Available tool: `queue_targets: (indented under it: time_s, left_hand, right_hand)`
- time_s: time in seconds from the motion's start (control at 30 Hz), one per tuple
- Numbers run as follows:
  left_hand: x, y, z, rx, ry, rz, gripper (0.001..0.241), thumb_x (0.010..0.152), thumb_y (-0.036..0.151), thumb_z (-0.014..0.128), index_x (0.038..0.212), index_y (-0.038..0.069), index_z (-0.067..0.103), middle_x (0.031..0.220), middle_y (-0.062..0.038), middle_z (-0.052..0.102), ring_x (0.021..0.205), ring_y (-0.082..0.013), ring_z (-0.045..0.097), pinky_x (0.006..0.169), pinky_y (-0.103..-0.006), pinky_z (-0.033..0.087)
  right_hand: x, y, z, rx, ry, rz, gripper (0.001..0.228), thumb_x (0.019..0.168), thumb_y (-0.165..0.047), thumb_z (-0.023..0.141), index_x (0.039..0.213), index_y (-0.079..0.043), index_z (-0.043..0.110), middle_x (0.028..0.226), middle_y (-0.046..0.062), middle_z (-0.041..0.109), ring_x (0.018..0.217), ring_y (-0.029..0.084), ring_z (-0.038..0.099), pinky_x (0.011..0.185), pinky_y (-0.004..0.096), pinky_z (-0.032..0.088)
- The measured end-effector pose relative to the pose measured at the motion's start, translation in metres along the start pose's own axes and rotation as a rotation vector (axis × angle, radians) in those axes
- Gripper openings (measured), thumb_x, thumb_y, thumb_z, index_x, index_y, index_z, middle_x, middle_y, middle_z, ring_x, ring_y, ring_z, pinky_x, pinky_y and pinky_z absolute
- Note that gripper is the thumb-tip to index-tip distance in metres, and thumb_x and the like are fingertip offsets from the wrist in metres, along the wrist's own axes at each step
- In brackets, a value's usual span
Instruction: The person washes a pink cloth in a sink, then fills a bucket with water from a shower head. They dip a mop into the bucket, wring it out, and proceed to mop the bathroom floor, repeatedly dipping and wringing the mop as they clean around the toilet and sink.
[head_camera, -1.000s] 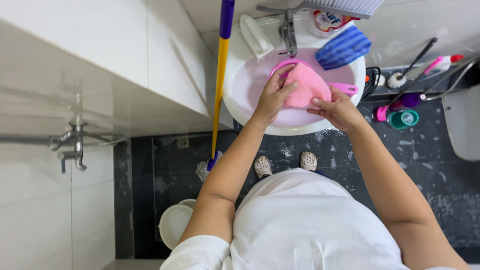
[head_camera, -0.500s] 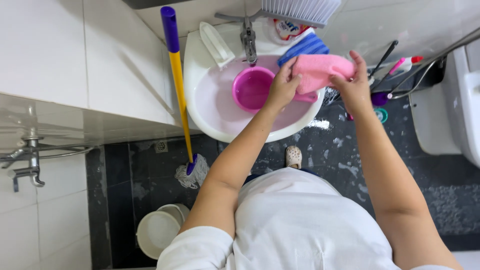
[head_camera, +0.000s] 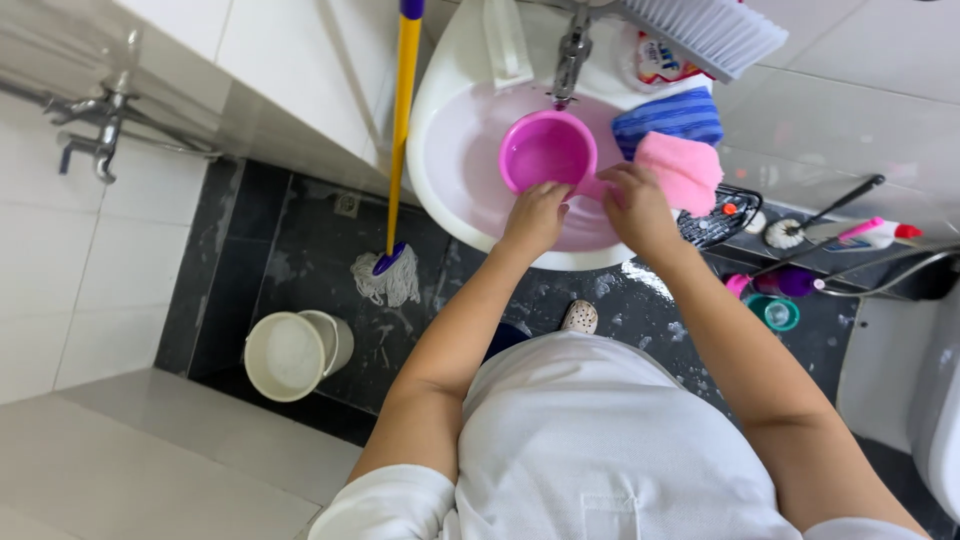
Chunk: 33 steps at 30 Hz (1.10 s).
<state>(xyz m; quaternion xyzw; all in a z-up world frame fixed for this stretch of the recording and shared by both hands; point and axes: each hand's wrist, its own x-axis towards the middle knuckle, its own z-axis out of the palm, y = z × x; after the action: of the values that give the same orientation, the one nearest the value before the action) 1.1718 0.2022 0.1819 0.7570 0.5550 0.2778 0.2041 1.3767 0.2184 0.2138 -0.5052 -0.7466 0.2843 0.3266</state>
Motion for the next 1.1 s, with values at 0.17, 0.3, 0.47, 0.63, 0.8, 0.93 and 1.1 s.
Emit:
queue_targets:
  time_s: [0.17,0.3,0.47,0.63,0.8,0.93,1.1]
  left_hand:
    - [-0.014,-0.014,-0.01,-0.019,-0.069,-0.015,0.019,0.092,0.007,0.066,0.109,0.005,0.072,0.105,-0.016,0.072,0.103,-0.036,0.066,0.092,-0.047,0.05]
    - [-0.022,-0.029,-0.031,-0.114,-0.098,-0.016,0.012,0.09,0.01,0.067,0.098,0.004,0.074,0.095,-0.016,0.072,0.094,-0.0374,0.067,0.083,-0.048,0.051]
    - [-0.013,-0.041,-0.044,-0.041,-0.165,0.06,0.011,0.091,0.012,0.067,0.095,0.004,0.073,0.09,-0.015,0.073,0.091,-0.037,0.068,0.083,-0.049,0.052]
    - [0.011,-0.046,-0.054,-0.087,-0.298,-0.004,0.015,0.094,0.017,0.066,0.1,0.006,0.075,0.093,-0.016,0.074,0.09,-0.0361,0.071,0.083,-0.0474,0.054]
    - [0.03,-0.039,-0.087,-0.371,-0.196,-0.073,0.024,0.095,0.02,0.067,0.115,0.01,0.074,0.1,-0.015,0.077,0.088,-0.0288,0.075,0.081,-0.0382,0.058]
    - [0.035,-0.06,-0.094,-0.428,-0.149,-0.145,0.024,0.096,0.02,0.067,0.117,0.012,0.074,0.099,-0.013,0.078,0.087,-0.024,0.076,0.081,-0.0344,0.059]
    - [0.013,-0.078,-0.107,-0.512,0.026,-0.198,0.024,0.096,0.016,0.067,0.118,0.011,0.074,0.106,-0.01,0.079,0.089,-0.0204,0.075,0.083,-0.0324,0.059]
  right_hand:
    - [0.007,-0.003,0.048,-0.201,-0.114,-0.122,0.028,0.09,-0.008,0.067,0.117,-0.005,0.073,0.116,0.016,0.071,0.108,0.039,0.061,0.098,0.046,0.047]
    - [0.007,-0.032,0.046,-0.181,-0.2,-0.039,0.028,0.089,-0.012,0.068,0.116,-0.006,0.075,0.11,0.015,0.073,0.103,0.039,0.061,0.097,0.046,0.047]
    - [0.01,-0.028,0.059,-0.137,-0.187,0.022,0.029,0.09,-0.015,0.071,0.117,-0.005,0.073,0.108,0.017,0.073,0.1,0.039,0.063,0.095,0.047,0.048]
    - [0.022,-0.027,0.055,-0.127,-0.153,0.044,0.029,0.089,-0.015,0.072,0.115,-0.004,0.074,0.109,0.019,0.072,0.099,0.039,0.067,0.09,0.047,0.053]
    - [0.036,-0.045,0.045,-0.25,-0.121,0.18,0.027,0.091,-0.016,0.072,0.116,-0.006,0.075,0.104,0.02,0.072,0.087,0.038,0.07,0.08,0.047,0.056]
    - [0.056,-0.071,0.054,-0.212,-0.133,0.143,0.027,0.092,-0.016,0.07,0.117,-0.005,0.074,0.101,0.019,0.074,0.083,0.035,0.072,0.078,0.045,0.057]
    - [0.073,-0.092,0.089,0.036,-0.23,0.056,0.029,0.094,-0.018,0.072,0.119,-0.003,0.071,0.096,0.015,0.076,0.081,0.025,0.074,0.074,0.038,0.058]
